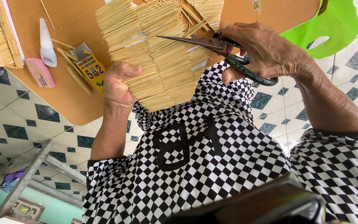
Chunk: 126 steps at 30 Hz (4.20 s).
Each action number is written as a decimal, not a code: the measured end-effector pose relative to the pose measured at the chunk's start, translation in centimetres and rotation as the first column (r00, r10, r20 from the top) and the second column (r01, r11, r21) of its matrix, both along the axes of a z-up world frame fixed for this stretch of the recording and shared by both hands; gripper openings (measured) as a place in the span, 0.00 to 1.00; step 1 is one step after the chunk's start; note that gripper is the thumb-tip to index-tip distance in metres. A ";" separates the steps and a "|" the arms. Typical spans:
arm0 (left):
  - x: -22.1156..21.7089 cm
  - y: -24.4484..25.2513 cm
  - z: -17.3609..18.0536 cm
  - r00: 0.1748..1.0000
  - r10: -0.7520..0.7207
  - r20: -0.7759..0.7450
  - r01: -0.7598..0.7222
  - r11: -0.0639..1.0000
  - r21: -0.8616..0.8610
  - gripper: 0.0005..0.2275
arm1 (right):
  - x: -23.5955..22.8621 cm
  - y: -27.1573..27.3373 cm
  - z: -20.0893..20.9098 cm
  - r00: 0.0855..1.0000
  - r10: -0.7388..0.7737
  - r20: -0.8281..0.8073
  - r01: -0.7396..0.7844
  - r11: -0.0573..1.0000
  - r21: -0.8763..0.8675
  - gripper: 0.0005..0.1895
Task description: Trimming the edges of a sheet made of glued wooden sticks using scissors to create a uniform shape.
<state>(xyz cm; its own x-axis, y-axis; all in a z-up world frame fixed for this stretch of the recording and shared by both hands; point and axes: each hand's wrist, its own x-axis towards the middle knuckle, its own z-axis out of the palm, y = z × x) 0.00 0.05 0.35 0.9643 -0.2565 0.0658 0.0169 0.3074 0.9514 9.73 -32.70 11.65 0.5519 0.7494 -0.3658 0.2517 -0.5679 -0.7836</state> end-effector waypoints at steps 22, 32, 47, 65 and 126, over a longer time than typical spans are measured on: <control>-1.2 -0.7 -1.6 0.999 -0.003 0.032 0.003 1.000 -0.023 0.22 | -0.5 0.2 0.3 0.992 -0.019 -0.125 0.020 1.000 0.013 0.34; -2.0 -1.2 -2.7 0.850 -0.214 -0.481 -0.124 0.806 -0.579 0.07 | -2.1 0.4 -0.3 0.995 -0.078 -0.066 0.071 0.992 -0.105 0.27; 0.6 -2.7 0.4 0.585 0.170 -0.793 -0.574 0.777 -0.257 0.07 | -3.0 0.5 -1.8 0.982 -0.166 -0.086 0.144 0.965 -0.217 0.30; 5.5 -1.6 4.5 0.823 0.148 -0.548 -0.243 0.964 -0.105 0.17 | -2.6 2.0 -0.8 0.931 -0.303 -0.203 0.232 0.922 -0.309 0.29; 12.2 2.6 5.4 0.582 -0.217 -0.784 -0.032 0.957 -0.288 0.25 | -1.1 5.0 0.0 0.900 -0.412 -0.145 0.367 0.893 -0.259 0.29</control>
<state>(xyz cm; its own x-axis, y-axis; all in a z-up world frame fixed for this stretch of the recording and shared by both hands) 12.22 2.63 5.72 0.6231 -0.4417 -0.6455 0.7730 0.4738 0.4220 8.63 -27.65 11.68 0.6854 0.3764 -0.6234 -0.1673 -0.7517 -0.6379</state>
